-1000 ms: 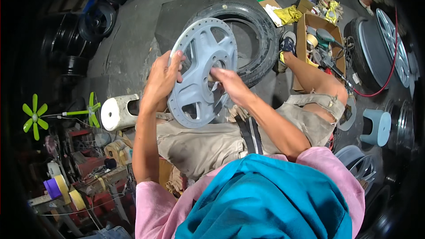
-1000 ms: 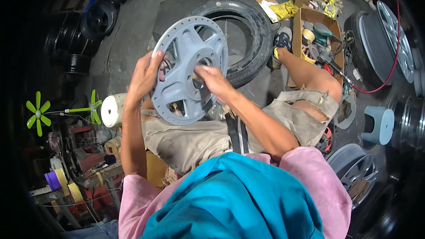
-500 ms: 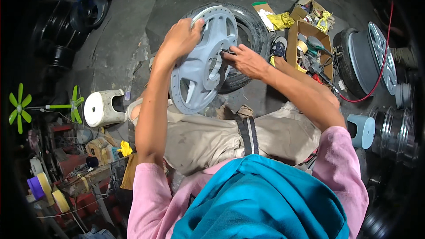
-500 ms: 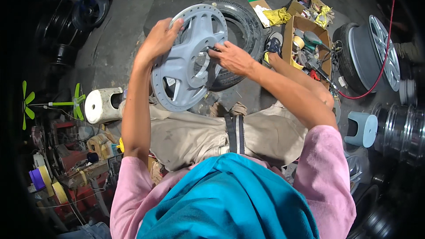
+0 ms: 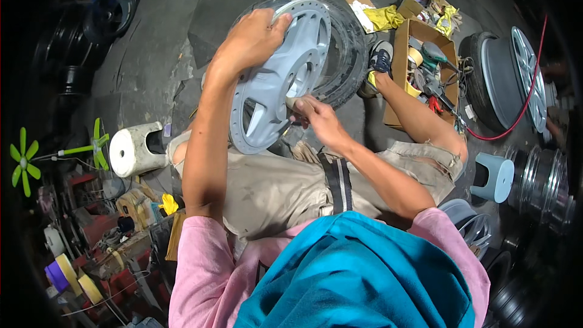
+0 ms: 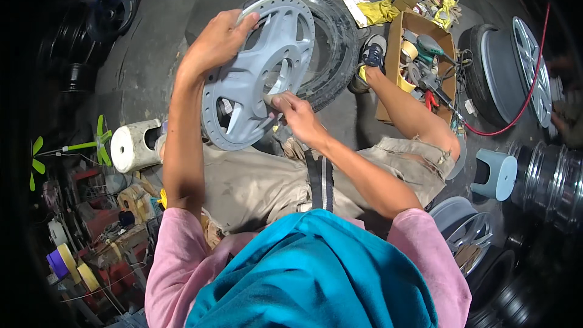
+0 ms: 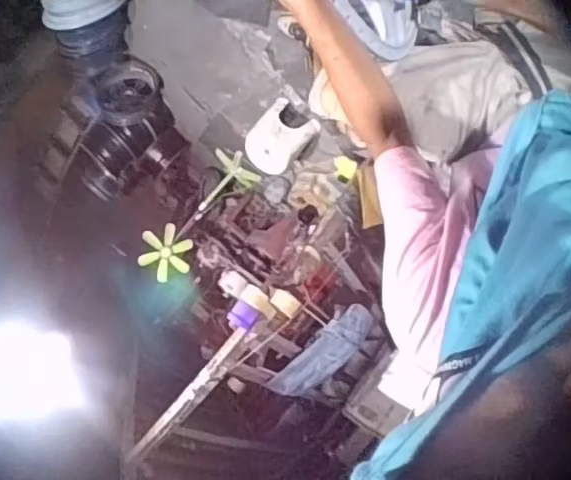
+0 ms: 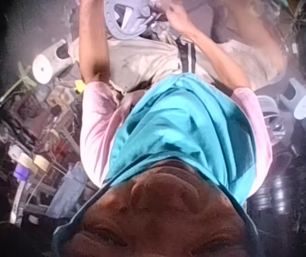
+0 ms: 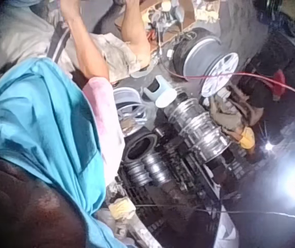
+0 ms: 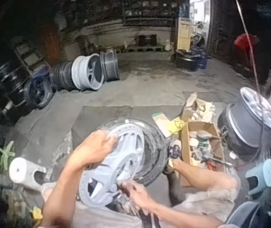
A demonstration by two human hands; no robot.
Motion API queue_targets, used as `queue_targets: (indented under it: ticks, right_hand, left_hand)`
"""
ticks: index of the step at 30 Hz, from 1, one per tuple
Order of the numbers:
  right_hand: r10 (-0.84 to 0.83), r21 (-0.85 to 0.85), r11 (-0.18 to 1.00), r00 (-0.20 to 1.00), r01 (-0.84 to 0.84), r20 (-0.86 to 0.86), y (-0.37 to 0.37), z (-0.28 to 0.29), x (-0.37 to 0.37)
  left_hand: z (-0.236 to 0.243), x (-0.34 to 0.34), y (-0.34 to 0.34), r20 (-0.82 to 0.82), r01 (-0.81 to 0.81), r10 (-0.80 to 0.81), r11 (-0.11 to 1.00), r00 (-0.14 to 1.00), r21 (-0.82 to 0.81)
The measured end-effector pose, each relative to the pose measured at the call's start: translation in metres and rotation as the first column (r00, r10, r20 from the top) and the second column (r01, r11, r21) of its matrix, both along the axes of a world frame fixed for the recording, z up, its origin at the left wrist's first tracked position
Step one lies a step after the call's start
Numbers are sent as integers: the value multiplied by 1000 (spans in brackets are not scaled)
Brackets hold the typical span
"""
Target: The person sands the surface of a silver car rim by hand using a small piece of sandpaper. They then use a small tool to apply a dark substance to specific areas of the rim, spreading it across the surface with repeated wiping motions.
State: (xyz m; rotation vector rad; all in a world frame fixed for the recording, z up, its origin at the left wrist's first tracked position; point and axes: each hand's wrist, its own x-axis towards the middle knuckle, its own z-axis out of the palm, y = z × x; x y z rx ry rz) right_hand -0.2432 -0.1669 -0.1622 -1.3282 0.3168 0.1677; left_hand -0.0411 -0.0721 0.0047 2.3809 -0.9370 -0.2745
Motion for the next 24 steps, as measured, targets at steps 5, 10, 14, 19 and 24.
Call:
queue_targets:
  ticks: [5,10,14,19,24]
  right_hand:
    - [706,-976,13,689,218,163,-80,-36,17]
    - [863,-866,-243,506,438,14,-121,9,67]
    - [768,-942,-85,624,326,146,-102,-25,44]
    - [44,-327,943,956,55,289,13,-27,-5]
    - [-67,558,819,988,134,-140,20,28,-2]
  left_hand:
    - [2,-2,4,4,-25,25,1000,1000,-1]
    - [0,-4,17,-2,-70,70,998,998,-7]
    - [-3,-7,19,39,-43,44,999,998,-28]
    - [-1,-15,13,79,-10,14,999,997,-51]
    - [10,-42,18,63,-65,69,996,996,-66]
